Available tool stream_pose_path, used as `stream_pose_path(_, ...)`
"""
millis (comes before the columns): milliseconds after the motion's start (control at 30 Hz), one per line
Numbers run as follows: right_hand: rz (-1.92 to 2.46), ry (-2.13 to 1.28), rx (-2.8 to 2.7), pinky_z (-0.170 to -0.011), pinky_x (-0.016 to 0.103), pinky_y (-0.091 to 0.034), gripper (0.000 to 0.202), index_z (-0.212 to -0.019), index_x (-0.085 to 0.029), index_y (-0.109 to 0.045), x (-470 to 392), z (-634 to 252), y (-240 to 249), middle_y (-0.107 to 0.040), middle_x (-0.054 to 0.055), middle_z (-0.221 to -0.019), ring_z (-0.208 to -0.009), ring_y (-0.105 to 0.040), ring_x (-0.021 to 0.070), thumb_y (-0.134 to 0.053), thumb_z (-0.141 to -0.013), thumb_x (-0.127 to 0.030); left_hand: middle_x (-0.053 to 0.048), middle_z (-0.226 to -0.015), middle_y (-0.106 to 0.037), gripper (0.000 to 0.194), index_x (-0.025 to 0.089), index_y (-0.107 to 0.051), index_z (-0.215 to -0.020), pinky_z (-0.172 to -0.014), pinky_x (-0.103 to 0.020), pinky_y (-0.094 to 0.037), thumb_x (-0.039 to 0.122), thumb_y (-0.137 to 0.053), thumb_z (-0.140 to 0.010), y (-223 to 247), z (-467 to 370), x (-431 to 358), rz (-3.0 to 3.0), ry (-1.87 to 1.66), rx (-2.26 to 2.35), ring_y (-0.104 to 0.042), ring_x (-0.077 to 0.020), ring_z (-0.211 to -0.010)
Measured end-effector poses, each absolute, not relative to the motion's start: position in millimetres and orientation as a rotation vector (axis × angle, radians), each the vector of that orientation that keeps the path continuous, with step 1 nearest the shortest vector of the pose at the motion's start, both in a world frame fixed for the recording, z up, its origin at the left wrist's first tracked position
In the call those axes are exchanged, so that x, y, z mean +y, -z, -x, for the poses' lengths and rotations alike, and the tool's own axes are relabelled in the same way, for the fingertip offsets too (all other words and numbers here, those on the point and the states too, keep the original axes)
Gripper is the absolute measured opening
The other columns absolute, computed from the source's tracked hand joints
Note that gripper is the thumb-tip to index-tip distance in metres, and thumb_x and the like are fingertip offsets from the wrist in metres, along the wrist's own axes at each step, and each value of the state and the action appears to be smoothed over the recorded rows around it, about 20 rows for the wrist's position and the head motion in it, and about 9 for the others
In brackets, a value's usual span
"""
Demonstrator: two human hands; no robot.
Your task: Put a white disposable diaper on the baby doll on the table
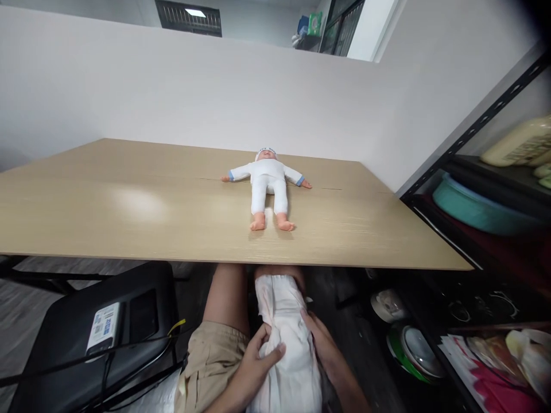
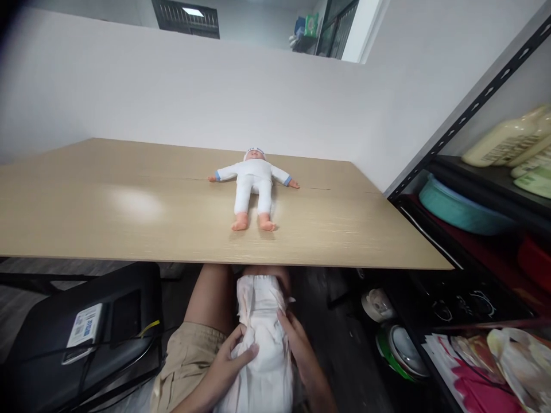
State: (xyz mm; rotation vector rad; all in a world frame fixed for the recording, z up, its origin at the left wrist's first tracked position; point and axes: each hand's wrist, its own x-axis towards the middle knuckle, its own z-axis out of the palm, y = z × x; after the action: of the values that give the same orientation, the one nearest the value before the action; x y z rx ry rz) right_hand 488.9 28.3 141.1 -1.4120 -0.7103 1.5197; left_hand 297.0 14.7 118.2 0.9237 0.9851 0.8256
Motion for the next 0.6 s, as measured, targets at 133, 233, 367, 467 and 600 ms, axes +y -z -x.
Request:
stream_pose_path(133, 1.336, -1.495, -0.632, -0.095, 0.049, -0.063, 0.042, -0.108, -0.025, -0.078, 40, -473, -156, -0.081, 0.008, -0.110, -0.112, -0.075, 0.0374, -0.083, -0.078, -0.055, -0.002, -0.096, -0.067, 0.045, 0.027, -0.058, -0.088, -0.096, -0.041, -0.053, 0.063, -0.081, -0.077, -134, -278, 2, -1.022, -0.839, 1.042, -0.065, -0.0274, -0.101)
stream_pose_path(233, 1.268, -1.333, -0.751, -0.099, 0.046, -0.061, 0.046, -0.119, -0.026, -0.074, 50, -459, -175, -0.079, 0.007, -0.119, -0.118, -0.072, 0.0345, -0.083, -0.081, -0.050, -0.004, -0.104, -0.072, 0.054, 0.028, -0.057, -0.100, -0.097, -0.043, -0.055, 0.065, -0.085, -0.072, -140, -271, -3, -0.884, -0.899, 1.113, -0.068, -0.0305, -0.107)
stream_pose_path(367, 1.246, -1.127, -0.817, -0.094, 0.042, -0.062, 0.058, -0.129, -0.020, -0.068, 61, -443, -202, -0.079, 0.010, -0.118, -0.111, -0.074, 0.0318, -0.085, -0.081, -0.048, -0.011, -0.131, -0.073, 0.068, 0.025, -0.058, -0.123, -0.104, -0.045, -0.055, 0.060, -0.089, -0.073, -158, -264, 3, -0.602, -0.931, 1.074, -0.068, -0.0340, -0.124)
stream_pose_path(467, 1.324, -1.022, -0.768, -0.093, 0.043, -0.062, 0.065, -0.130, -0.016, -0.068, 73, -433, -213, -0.080, 0.012, -0.116, -0.111, -0.074, 0.0332, -0.088, -0.077, -0.049, -0.016, -0.138, -0.071, 0.067, 0.019, -0.064, -0.126, -0.109, -0.046, -0.054, 0.055, -0.089, -0.075, -174, -258, 17, -0.611, -0.914, 1.029, -0.065, -0.0372, -0.131)
stream_pose_path(600, 1.294, -1.138, -0.779, -0.095, 0.048, -0.062, 0.061, -0.124, -0.013, -0.072, 91, -428, -219, -0.080, 0.016, -0.118, -0.114, -0.075, 0.0365, -0.087, -0.079, -0.051, -0.014, -0.138, -0.072, 0.061, 0.020, -0.068, -0.123, -0.110, -0.049, -0.054, 0.056, -0.087, -0.078, -186, -252, 40, -0.659, -0.965, 1.053, -0.064, -0.0387, -0.132)
